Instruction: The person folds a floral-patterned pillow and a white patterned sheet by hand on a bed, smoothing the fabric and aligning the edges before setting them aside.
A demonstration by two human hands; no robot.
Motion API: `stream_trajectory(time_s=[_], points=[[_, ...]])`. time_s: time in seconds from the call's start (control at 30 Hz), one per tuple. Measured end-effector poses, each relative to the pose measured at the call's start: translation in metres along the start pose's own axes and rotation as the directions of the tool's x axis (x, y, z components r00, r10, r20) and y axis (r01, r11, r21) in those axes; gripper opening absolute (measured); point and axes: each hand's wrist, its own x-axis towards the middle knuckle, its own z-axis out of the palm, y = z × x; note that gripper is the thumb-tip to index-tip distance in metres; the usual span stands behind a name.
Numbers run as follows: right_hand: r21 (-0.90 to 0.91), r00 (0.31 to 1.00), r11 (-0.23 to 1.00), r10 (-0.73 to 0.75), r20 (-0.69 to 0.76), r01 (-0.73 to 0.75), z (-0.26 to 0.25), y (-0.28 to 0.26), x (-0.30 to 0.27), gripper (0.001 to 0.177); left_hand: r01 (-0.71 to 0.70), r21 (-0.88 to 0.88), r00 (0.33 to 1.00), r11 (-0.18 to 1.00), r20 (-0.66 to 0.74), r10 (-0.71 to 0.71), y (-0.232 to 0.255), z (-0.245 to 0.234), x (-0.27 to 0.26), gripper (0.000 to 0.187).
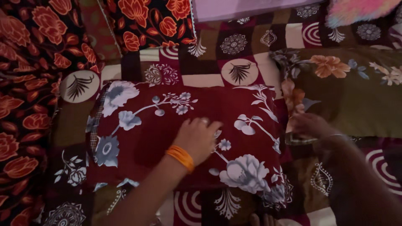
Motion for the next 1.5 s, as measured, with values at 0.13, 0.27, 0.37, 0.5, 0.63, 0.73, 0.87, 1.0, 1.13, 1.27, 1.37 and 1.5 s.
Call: stream_trajectory(time_s=[0.13, 0.27, 0.37, 0.5, 0.63, 0.73, 0.87, 1.0, 1.13, 1.27, 1.37, 1.5], points=[[0.579, 0.936, 0.745, 0.337, 0.103, -0.332, 0.095, -0.019, 0.031, 0.081, 0.03, 0.169, 0.962, 0.985, 0.262, -0.074, 0.043, 0.024, 0.016, 0.115], [0.265, 0.941, 0.96, 0.171, -0.291, -0.092, 0.131, -0.041, 0.031, 0.095, 0.1, 0.535, 0.994, 0.839, -0.093, -0.059, 0.055, 0.072, 0.02, 0.127], [0.301, 0.91, 0.879, 0.407, -0.076, -0.369, 0.108, -0.085, -0.015, 0.091, -0.005, 0.3, 0.989, 0.954, 0.141, -0.039, 0.045, 0.069, 0.012, 0.135], [0.167, 0.888, 0.873, 0.444, 0.12, -0.459, 0.073, -0.119, -0.078, 0.107, -0.102, 0.25, 0.907, 0.963, 0.421, -0.013, 0.034, 0.028, -0.023, 0.148], [-0.063, 0.905, 0.934, 0.355, 0.234, -0.35, 0.048, -0.096, -0.082, 0.084, -0.134, -0.063, 0.869, 0.989, 0.472, 0.147, 0.018, 0.006, -0.051, 0.129], [0.16, 0.931, 0.926, 0.311, 0.193, -0.342, 0.016, -0.058, -0.069, 0.072, -0.092, -0.156, 0.892, 0.984, 0.425, 0.15, 0.02, 0.013, -0.046, 0.105], [0.479, 0.919, 0.797, 0.39, 0.06, -0.369, 0.013, -0.015, -0.041, 0.062, -0.103, 0.152, 0.974, 0.983, 0.216, 0.068, 0.037, 0.03, -0.026, 0.092], [0.514, 0.838, 0.704, 0.543, 0.057, -0.491, 0.055, 0.002, -0.012, 0.068, -0.032, 0.14, 0.999, 0.99, 0.044, 0.026, 0.028, 0.038, 0.003, 0.085], [0.24, 0.893, 0.94, 0.314, -0.323, -0.244, 0.071, 0.015, 0.03, 0.071, -0.008, 0.085, 0.998, 0.996, -0.055, 0.013, 0.022, 0.049, 0.016, 0.087], [0.036, 0.779, 0.965, -0.189, -0.597, 0.261, 0.033, -0.022, 0.055, 0.046, -0.046, -0.004, 0.978, 0.999, -0.203, 0.044, 0.02, 0.054, 0.023, 0.089], [0.055, 0.744, 0.948, -0.208, -0.635, 0.312, 0.008, -0.09, 0.027, 0.032, -0.066, -0.015, 0.948, 0.998, -0.312, 0.059, 0.008, 0.048, 0.028, 0.085], [0.049, 0.707, 0.983, -0.094, -0.701, 0.18, 0.01, -0.16, -0.025, 0.033, 0.011, 0.023, 0.952, 1.0, -0.306, -0.003, -0.019, 0.049, 0.029, 0.084]])
